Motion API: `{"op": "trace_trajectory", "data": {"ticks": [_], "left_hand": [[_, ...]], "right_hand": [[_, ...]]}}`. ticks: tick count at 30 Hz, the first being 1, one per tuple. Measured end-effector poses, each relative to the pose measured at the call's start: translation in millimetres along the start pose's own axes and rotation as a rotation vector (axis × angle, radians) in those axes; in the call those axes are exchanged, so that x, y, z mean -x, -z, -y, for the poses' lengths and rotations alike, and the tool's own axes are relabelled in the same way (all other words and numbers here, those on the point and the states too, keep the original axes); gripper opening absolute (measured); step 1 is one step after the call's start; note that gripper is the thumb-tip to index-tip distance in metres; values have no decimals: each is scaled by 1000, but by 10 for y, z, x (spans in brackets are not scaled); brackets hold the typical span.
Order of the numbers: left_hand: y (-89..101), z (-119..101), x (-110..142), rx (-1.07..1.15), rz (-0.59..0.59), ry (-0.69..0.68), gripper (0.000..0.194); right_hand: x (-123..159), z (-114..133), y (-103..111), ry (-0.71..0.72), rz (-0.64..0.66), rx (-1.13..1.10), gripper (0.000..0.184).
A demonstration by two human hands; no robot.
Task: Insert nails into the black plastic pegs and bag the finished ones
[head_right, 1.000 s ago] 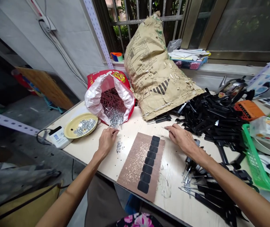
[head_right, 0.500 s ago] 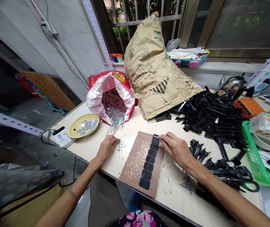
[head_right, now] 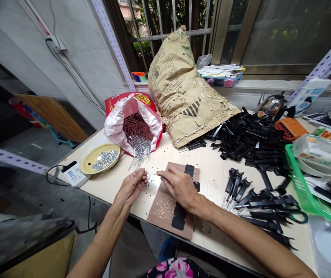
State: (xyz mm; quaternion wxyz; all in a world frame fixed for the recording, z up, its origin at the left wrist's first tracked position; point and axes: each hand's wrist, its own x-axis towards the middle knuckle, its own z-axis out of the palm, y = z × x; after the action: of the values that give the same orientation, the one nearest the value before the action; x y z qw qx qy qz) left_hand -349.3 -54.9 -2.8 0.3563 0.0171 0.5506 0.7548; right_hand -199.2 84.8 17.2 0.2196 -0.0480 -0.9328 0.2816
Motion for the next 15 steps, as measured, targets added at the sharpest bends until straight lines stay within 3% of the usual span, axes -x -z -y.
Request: {"op": "trace_trajectory", "data": {"ticks": [6, 15], "left_hand": [[-296, 47, 136, 176, 59, 58, 19], [-432, 151, 179, 177, 51, 3, 28]], "right_hand": [[-65, 66, -80, -51, 36, 125, 30], [7, 57, -38, -116, 11, 159, 30]]}}
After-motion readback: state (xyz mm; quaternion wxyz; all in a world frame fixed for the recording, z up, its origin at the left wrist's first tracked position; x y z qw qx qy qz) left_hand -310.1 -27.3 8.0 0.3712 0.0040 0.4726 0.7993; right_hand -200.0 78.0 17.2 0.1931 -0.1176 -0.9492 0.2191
